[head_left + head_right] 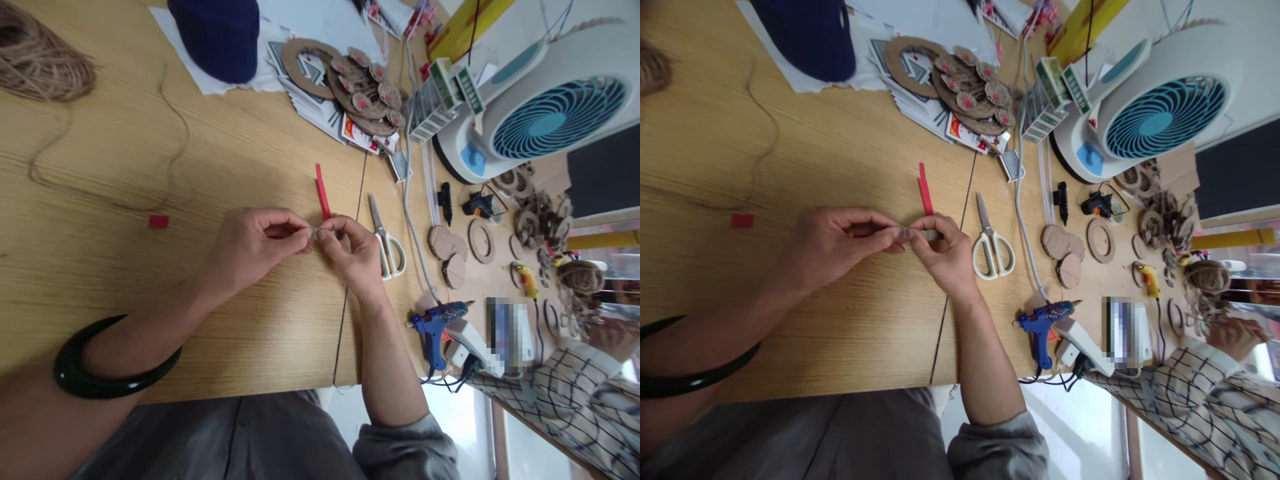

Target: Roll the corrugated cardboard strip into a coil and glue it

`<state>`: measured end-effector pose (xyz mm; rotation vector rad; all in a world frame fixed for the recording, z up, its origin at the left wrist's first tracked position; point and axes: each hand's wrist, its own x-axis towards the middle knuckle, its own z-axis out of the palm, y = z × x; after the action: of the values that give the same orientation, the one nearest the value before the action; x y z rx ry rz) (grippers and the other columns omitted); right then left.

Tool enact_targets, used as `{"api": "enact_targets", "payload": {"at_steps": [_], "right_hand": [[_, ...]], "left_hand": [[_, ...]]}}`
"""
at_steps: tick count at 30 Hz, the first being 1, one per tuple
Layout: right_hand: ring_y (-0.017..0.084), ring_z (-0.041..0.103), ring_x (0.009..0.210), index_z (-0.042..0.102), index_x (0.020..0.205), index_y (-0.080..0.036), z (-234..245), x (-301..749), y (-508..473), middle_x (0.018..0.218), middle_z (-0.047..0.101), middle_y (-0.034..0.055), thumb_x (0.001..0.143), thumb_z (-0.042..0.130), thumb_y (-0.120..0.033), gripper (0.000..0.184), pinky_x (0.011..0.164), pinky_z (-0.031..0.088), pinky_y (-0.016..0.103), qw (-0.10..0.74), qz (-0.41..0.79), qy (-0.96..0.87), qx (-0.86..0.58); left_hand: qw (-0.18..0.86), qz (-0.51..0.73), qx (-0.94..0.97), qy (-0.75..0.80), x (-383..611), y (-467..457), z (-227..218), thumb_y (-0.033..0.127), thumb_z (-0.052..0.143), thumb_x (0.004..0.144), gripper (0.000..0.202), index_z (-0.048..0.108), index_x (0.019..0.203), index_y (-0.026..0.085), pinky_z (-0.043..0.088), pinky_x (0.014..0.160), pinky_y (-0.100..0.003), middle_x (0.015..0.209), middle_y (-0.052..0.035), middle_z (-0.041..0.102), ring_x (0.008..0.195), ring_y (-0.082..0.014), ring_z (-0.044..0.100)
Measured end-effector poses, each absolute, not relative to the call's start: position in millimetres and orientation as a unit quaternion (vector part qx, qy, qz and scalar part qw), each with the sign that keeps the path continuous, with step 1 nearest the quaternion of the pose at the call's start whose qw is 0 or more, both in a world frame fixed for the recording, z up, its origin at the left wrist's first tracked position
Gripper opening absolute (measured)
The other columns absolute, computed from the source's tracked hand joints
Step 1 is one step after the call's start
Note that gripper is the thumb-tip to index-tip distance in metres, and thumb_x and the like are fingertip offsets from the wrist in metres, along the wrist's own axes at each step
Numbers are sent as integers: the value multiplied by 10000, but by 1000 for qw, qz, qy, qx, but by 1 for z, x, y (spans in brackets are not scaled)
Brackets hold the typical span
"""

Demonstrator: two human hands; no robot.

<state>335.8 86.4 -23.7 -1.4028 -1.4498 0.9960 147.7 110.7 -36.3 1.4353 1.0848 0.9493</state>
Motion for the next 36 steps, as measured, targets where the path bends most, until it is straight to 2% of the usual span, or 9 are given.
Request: {"api": "enact_targets", "payload": {"at_steps": [3,8,14,20,31,36], "right_hand": [[175,693,870,723,847,-241,-23,336,86,901,745,15,916,773,-324,119,819,596,339,435,414,-578,-553],[185,705,929,734,869,-255,-24,337,85,933,744,19,930,773,-345,117,897,592,361,433,399,-597,-545],[182,700,882,734,889,-248,-28,336,85,945,742,28,939,772,-342,114,779,578,331,437,392,-598,-546],[197,702,951,711,873,-252,-29,333,85,895,755,9,945,759,-263,87,951,563,388,447,320,-637,-541],[183,673,871,697,846,-247,-31,331,83,836,709,-4,937,769,-238,117,845,553,360,448,302,-635,-552],[186,673,879,684,847,-251,-32,332,83,845,701,-5,917,783,-225,124,846,555,359,443,299,-627,-567]], "left_hand": [[522,397,603,454,147,110,-36,343,767,857,112,826,822,254,603,699,-263,780,0,834,734,-189,786],[507,394,616,456,147,110,-34,340,757,870,123,820,808,254,592,682,-252,777,6,835,732,-181,782],[497,399,623,454,147,109,-36,354,745,894,152,843,863,242,608,710,-250,825,-4,854,752,-183,804],[483,398,638,448,147,107,-34,371,719,922,195,849,900,228,612,722,-255,840,-12,859,768,-190,814],[404,417,688,436,146,107,-34,309,695,920,169,848,883,248,593,687,-250,870,-6,862,730,-172,789],[425,401,686,433,146,107,-30,308,694,900,154,841,876,270,611,689,-270,870,0,856,718,-185,777]]}}
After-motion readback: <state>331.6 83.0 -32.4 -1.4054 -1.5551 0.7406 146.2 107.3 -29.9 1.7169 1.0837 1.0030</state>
